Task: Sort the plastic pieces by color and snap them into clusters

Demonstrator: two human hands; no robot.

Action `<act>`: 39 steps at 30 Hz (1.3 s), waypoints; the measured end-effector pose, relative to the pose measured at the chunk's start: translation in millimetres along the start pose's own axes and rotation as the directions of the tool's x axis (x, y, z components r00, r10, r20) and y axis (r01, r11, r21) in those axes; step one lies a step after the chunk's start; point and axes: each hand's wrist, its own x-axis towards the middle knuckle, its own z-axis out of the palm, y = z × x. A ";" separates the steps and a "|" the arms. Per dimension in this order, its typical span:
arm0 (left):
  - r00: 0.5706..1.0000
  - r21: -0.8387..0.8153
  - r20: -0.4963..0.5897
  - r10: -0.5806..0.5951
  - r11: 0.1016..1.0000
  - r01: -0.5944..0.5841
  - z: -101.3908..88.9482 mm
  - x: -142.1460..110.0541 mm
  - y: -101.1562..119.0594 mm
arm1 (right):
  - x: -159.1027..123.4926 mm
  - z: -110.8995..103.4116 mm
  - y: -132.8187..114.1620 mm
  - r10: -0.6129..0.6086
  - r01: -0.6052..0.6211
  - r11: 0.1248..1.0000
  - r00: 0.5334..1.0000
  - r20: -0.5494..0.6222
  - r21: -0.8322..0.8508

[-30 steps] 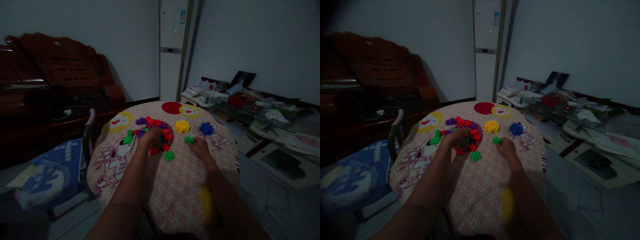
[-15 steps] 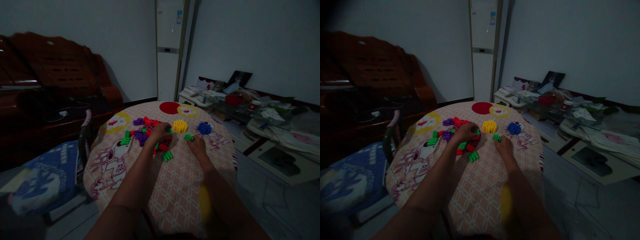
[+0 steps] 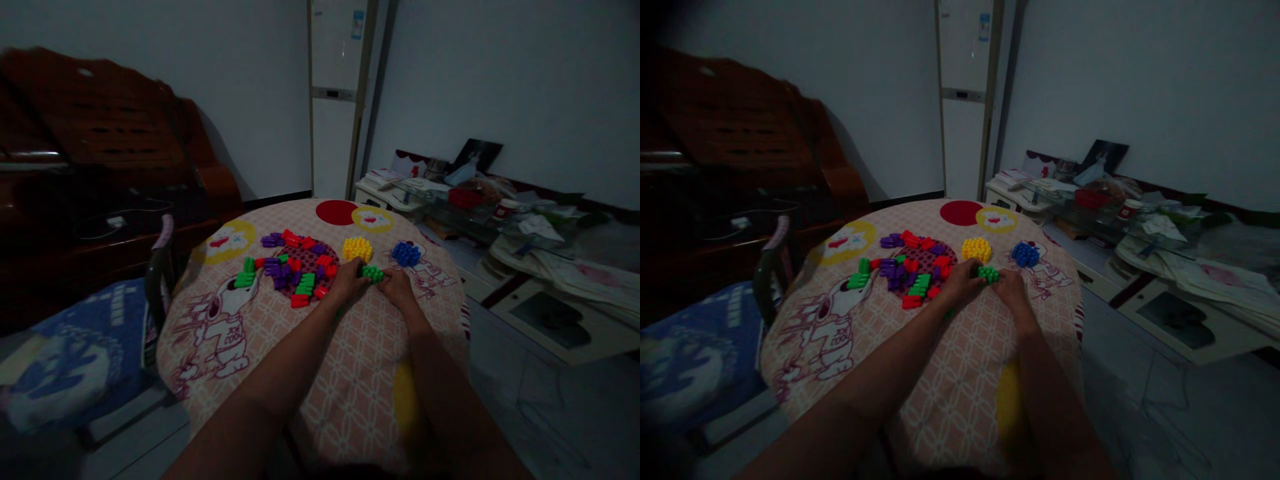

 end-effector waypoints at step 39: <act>0.898 0.633 0.268 -0.349 0.766 0.109 -132.7 -5.5 -36.8 | -1.5 2.1 9.1 0.102 -0.102 0.985 0.995 0.005 0.142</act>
